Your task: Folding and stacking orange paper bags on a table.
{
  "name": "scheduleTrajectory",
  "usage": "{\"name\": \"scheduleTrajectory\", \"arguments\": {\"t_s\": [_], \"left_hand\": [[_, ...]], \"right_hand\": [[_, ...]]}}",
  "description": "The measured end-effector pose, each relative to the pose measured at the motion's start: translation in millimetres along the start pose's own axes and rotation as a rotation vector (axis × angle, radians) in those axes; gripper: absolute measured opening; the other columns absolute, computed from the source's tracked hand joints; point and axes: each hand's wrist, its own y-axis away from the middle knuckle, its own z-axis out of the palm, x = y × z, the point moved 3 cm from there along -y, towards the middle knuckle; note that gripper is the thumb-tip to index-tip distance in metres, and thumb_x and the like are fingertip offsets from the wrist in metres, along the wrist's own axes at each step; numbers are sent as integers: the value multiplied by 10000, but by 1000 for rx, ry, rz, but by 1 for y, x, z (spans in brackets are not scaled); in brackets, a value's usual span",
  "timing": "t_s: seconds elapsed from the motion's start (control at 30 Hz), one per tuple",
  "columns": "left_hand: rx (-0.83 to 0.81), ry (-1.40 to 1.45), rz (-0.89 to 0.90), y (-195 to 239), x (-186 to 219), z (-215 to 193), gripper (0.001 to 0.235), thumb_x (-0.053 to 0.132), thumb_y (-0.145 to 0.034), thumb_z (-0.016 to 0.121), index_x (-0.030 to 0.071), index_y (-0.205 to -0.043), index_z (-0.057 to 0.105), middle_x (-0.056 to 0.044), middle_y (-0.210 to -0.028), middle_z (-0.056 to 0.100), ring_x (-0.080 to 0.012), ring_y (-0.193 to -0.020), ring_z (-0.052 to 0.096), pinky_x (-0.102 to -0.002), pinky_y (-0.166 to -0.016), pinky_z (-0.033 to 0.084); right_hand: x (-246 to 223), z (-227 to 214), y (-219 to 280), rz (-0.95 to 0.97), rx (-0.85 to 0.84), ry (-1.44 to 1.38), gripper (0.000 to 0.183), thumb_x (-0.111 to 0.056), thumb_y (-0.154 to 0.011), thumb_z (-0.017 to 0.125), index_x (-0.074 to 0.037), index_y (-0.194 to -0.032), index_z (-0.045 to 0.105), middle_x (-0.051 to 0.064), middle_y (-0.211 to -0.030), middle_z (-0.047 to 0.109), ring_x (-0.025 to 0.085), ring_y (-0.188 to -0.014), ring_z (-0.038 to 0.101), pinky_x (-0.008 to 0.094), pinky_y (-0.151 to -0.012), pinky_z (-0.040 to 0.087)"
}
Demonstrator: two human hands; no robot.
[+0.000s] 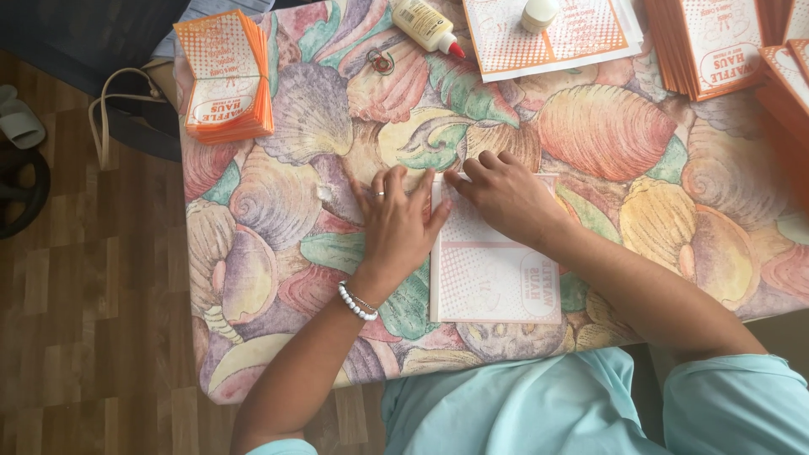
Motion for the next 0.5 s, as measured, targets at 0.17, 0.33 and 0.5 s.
{"name": "scheduleTrajectory", "arguments": {"t_s": [0.17,0.33,0.5], "left_hand": [[26,175,208,-1,30,-3,528,109,-1029,420,17,-1544,354,-266,-1428,470,-411,-1363,442,-592,-1142,302],[56,-40,350,-2,37,13,554,64,-974,467,-60,-1508,388,-240,-1273,555,-358,-1161,588,-468,-1061,445],[20,-170,247,-7,49,11,485,162,-956,519,-38,-1398,522,-176,-1194,562,-301,-1074,585,-443,-984,453]], "right_hand": [[8,28,10,-31,37,-1,178,-166,-955,594,-117,-1082,708,32,-937,572,214,-846,560,336,-708,462],[30,24,37,-46,71,-97,170,-63,-968,530,-72,-975,700,48,-944,570,223,-885,591,317,-735,498],[50,8,67,-26,111,-80,162,-51,-1005,496,-77,-971,652,41,-938,567,214,-915,612,310,-768,533]]}}
